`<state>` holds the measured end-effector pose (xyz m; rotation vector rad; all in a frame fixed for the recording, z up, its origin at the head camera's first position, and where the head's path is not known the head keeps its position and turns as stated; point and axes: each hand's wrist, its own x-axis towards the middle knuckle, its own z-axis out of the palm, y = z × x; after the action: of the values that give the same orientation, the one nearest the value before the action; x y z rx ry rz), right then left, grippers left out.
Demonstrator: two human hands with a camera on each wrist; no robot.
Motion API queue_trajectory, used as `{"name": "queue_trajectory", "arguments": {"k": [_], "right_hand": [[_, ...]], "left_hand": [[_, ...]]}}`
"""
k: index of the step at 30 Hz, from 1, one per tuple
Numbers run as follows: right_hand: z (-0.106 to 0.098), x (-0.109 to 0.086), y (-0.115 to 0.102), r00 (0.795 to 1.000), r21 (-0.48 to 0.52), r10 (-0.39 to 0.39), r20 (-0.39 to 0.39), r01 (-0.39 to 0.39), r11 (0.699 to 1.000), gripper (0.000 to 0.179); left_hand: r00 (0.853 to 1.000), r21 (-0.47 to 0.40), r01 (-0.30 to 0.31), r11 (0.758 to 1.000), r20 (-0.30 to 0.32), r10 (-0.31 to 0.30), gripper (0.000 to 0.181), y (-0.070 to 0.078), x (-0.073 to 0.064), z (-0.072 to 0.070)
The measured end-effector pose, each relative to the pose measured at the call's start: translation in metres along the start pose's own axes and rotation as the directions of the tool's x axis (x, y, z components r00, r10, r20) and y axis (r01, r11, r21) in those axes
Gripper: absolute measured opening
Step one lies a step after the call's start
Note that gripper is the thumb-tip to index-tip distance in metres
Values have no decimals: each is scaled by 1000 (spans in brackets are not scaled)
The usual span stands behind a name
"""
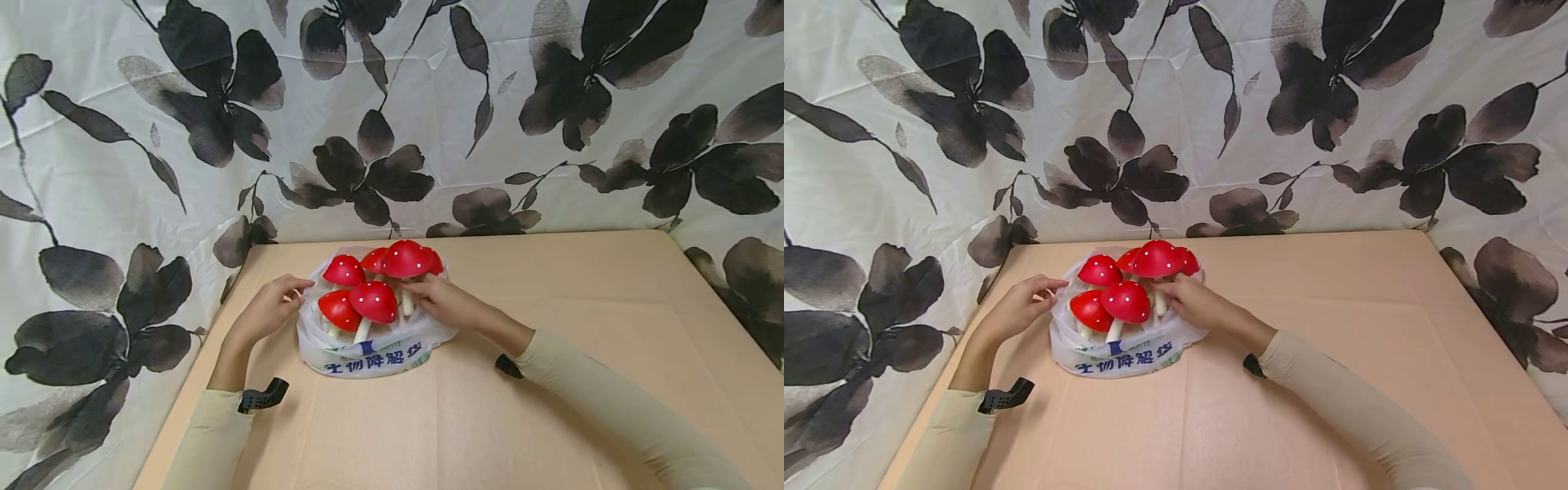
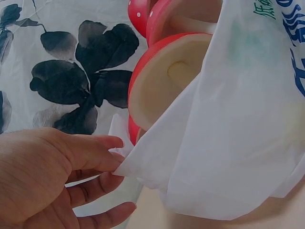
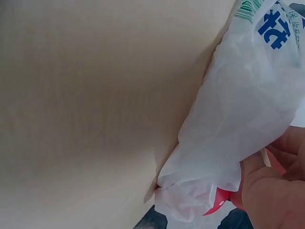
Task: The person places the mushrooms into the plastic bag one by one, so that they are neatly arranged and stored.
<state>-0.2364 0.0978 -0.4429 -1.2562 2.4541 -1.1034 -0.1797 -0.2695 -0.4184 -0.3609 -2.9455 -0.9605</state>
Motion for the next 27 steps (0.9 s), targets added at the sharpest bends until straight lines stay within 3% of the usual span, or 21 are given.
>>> {"name": "queue_trajectory", "arguments": {"k": [5,11,14,19,23,27], "right_hand": [[6,2,1,999,10,13,33,-13,1000,63],[9,-1,3,997,-118,-18,69,26,993,53],[2,-7,-1,994,-146,-2,105,17,989,44],[-29,-15,-17,983,-157,97,159,-72,985,37],[-52,-14,-27,988,-188,131,84,-113,976,22],[-61,-6,-30,978,-212,182,-103,-200,957,9]], "left_hand": [[1000,-1,8,1000,2,-8,34,2,-1,0],[1000,1,18,1000,4,-18,34,2,-1,1],[1000,1,20,1000,4,-20,34,1,-1,1],[1000,-3,14,1000,-1,-14,34,0,-1,1],[1000,-9,12,1000,-1,-12,34,-1,-1,2],[1000,-7,5,1000,-4,-5,34,-1,-1,1]]}}
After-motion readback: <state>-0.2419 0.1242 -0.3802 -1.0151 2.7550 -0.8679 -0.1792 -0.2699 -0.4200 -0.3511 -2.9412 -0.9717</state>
